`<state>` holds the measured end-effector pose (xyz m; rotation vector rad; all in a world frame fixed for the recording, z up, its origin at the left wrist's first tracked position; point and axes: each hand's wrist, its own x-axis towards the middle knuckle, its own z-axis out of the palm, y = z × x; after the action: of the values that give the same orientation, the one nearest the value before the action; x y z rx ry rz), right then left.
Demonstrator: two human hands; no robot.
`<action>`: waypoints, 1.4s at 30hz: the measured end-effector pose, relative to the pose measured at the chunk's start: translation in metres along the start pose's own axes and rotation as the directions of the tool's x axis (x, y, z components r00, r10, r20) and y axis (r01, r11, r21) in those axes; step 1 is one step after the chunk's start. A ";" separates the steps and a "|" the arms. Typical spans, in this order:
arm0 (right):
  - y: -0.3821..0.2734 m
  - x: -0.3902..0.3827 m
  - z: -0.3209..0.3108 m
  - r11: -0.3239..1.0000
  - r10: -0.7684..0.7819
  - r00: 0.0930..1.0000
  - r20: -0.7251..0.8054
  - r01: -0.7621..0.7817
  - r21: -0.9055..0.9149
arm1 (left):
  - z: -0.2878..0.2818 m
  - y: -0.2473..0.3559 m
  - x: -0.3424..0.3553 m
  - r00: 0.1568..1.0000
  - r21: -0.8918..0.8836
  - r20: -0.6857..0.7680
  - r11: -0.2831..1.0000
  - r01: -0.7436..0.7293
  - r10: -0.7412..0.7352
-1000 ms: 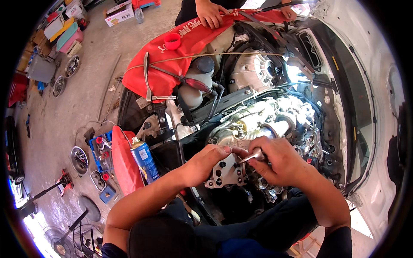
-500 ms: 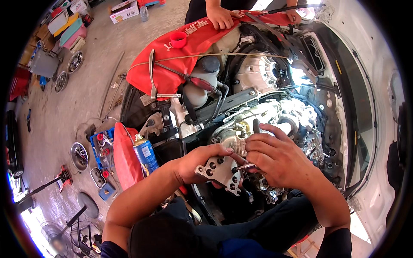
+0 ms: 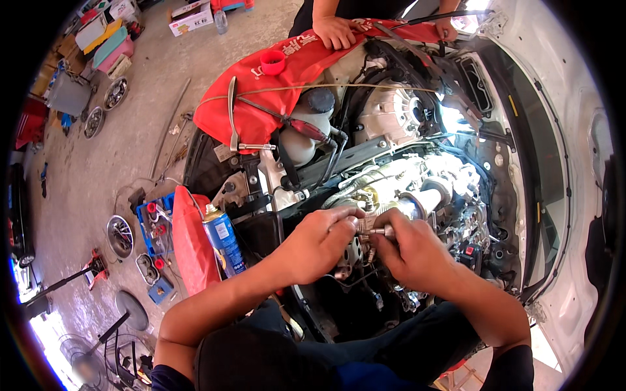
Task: The person disassembles components of a car engine using a socket wrench and by hand, including removing a metal housing and individual bolts.
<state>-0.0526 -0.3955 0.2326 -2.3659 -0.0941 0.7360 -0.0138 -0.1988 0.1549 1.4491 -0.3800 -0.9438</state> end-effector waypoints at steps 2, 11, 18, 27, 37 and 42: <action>0.002 0.004 0.005 0.999 0.028 0.999 -0.025 -0.027 0.045 | 0.003 -0.003 0.001 0.994 0.073 -0.060 0.994 -0.084 0.088; 0.016 0.014 0.008 0.902 0.206 0.972 0.110 -0.232 0.364 | 0.003 -0.016 0.006 0.843 0.599 -0.096 0.707 -0.376 0.529; 0.013 0.016 0.013 0.705 0.342 0.890 0.301 -0.455 0.544 | 0.005 -0.015 0.004 0.899 0.515 -0.076 0.789 -0.335 0.431; 0.021 0.019 0.016 0.705 -0.593 0.801 -0.083 0.466 -0.535 | -0.002 -0.021 0.001 0.774 0.600 -0.084 0.652 -0.463 0.628; 0.045 0.008 0.011 0.766 -0.523 0.844 -0.121 0.403 -0.501 | 0.007 -0.020 0.021 0.756 0.635 0.046 0.565 -0.527 0.652; 0.036 0.026 0.042 0.212 0.169 0.900 0.401 -0.431 0.877 | 0.001 -0.011 0.005 0.879 0.767 0.100 0.526 -0.367 0.467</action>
<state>-0.0571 -0.3933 0.1715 -1.0516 0.6164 0.8805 -0.0148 -0.2010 0.1437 2.0449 -1.1017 -0.2555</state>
